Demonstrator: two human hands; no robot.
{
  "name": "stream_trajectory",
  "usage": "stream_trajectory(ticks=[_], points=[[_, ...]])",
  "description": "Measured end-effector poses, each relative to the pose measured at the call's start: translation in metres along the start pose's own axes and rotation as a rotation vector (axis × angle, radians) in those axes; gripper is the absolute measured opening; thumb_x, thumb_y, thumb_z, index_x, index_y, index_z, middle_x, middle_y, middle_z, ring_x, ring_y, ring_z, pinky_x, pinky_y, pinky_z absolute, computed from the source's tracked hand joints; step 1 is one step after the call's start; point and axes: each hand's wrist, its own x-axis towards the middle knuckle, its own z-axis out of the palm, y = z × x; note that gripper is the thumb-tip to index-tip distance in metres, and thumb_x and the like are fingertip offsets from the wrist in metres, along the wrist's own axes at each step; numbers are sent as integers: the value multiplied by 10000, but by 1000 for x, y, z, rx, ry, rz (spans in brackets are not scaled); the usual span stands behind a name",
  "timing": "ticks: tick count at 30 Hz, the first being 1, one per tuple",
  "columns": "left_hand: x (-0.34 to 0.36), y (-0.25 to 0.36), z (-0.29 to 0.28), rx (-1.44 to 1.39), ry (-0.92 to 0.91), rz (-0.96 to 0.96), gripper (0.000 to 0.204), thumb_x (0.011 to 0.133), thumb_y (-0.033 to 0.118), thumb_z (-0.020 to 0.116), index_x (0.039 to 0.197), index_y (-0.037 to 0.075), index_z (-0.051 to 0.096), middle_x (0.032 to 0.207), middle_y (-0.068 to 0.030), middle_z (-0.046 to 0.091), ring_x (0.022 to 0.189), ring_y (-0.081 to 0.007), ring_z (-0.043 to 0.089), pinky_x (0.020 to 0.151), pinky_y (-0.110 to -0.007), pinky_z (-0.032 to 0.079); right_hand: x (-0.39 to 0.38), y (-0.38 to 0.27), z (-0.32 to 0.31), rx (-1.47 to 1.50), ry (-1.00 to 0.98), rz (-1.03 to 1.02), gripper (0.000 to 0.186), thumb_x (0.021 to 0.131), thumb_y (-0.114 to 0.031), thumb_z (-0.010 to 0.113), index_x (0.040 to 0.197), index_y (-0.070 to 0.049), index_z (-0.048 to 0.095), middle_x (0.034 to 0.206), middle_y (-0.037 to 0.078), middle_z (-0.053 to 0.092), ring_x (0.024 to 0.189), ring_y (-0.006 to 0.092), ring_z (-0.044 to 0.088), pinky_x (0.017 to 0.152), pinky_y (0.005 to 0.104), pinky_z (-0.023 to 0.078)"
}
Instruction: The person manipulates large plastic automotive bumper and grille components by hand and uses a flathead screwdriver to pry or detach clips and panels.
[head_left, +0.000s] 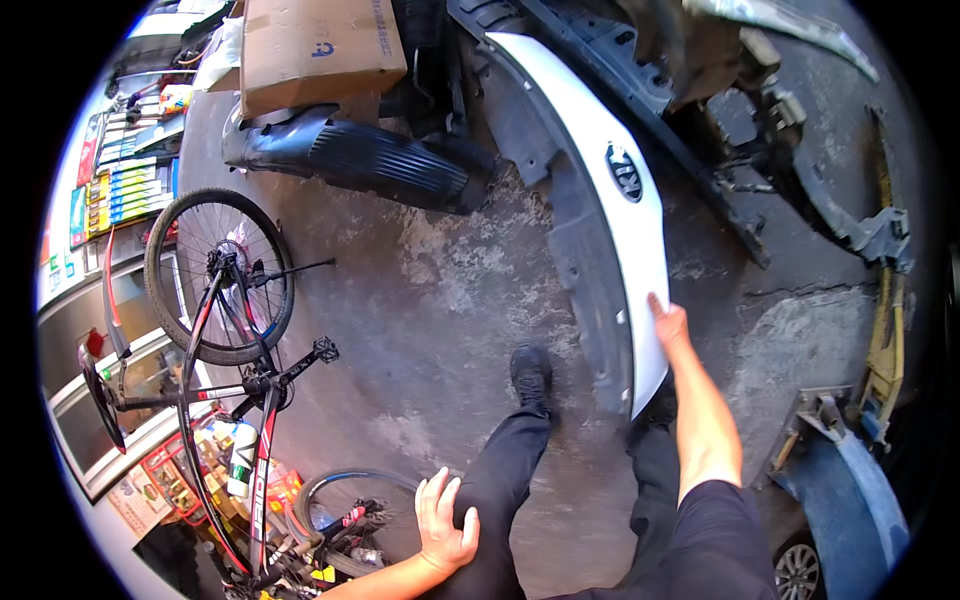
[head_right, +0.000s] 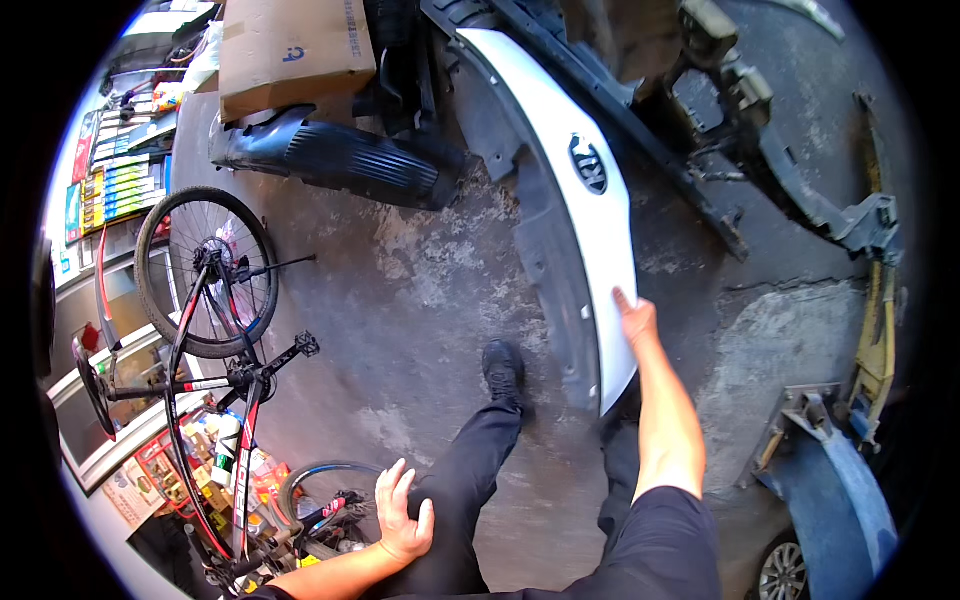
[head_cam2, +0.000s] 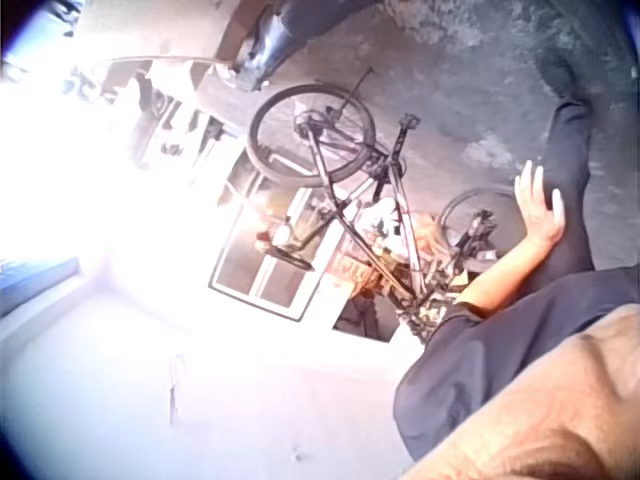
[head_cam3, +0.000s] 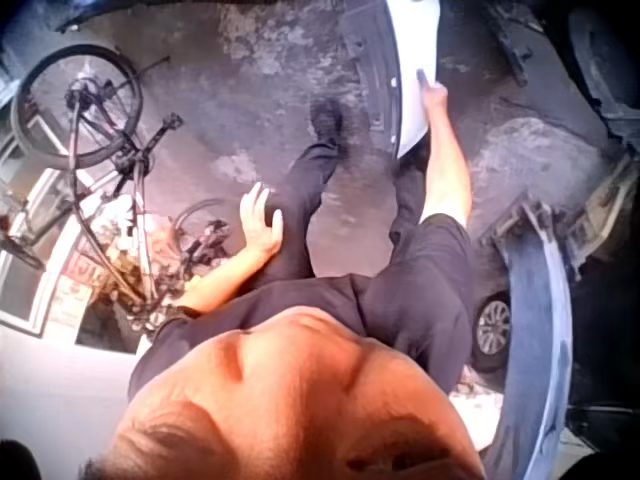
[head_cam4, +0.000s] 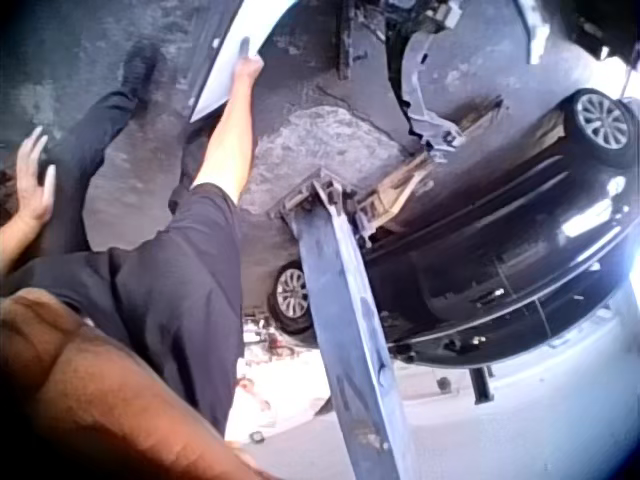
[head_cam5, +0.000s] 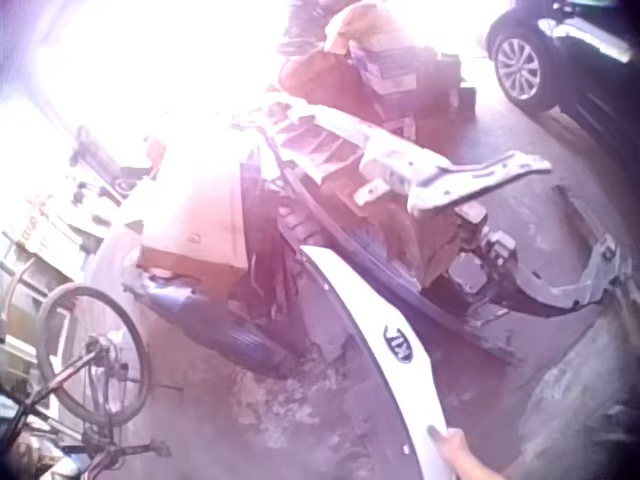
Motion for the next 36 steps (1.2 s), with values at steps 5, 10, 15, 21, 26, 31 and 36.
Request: stream_trajectory(ticks=[5, 10, 15, 21, 26, 31, 36], points=[[-14, 9, 15, 24, -27, -10, 602, 835, 197, 681, 1378, 19, 492, 1444, -230, 468, 1332, -409, 452, 1155, -581, 282, -155, -89, -39, -345, 217, -140, 622, 789, -595, 794, 857, 21, 746, 777, 212, 722, 743, 305, 731, 689, 411, 539], [-30, 27, -1, 26, -122, 77, 530, 876, 251, 700, 1336, 34, 549, 1410, -201, 502, 1321, -373, 471, 1153, -527, 315, -312, -154, -120, -650, 236, -228, 579, 762, -552, 817, 795, 17, 714, 752, 210, 685, 738, 385, 691, 687, 456, 528], [-25, 40, -27, -340, -192, -179, 364, 945, 303, 648, 1160, 10, 669, 1093, -205, 706, 1050, -370, 672, 945, -425, 524, -452, -198, -224, -894, 57, -390, 549, 776, -540, 797, 801, 3, 719, 736, 206, 659, 714, 395, 672, 670, 484, 523], [25, 80, -112, -982, -257, -577, 410, 1015, 404, 584, 1167, 31, 662, 991, -62, 718, 790, -141, 664, 700, -296, 528, -586, -300, -293, -796, -7, -215, 607, 791, -572, 776, 805, 30, 704, 783, 208, 699, 725, 351, 697, 676, 413, 540], [23, 148, -229, -1329, -383, -529, 707, 956, 611, 580, 1348, 24, 543, 1209, -130, 670, 997, -227, 672, 816, -381, 559, -660, -376, -295, -828, 70, -389, 527, 736, -516, 835, 721, -12, 681, 733, 165, 667, 701, 345, 660, 659, 402, 525], [-10, 183, -369, -2001, -281, -533, 1244, 717, 901, 561, 1580, 68, 230, 1568, -251, 311, 1376, -430, 434, 1032, -684, 412, -744, -428, -269, -1092, 308, -1141, 476, 683, -496, 818, 636, -92, 570, 685, 72, 548, 672, 285, 596, 617, 401, 482], [-23, 172, -438, -2350, -490, -65, 855, 899, 645, 610, 1484, 57, 405, 1454, -187, 504, 1312, -419, 495, 1084, -637, 392, -787, -472, -286, -1279, 395, -1357, 234, 687, -266, 712, 816, -86, 636, 798, 45, 603, 792, 248, 608, 814, 413, 449]])
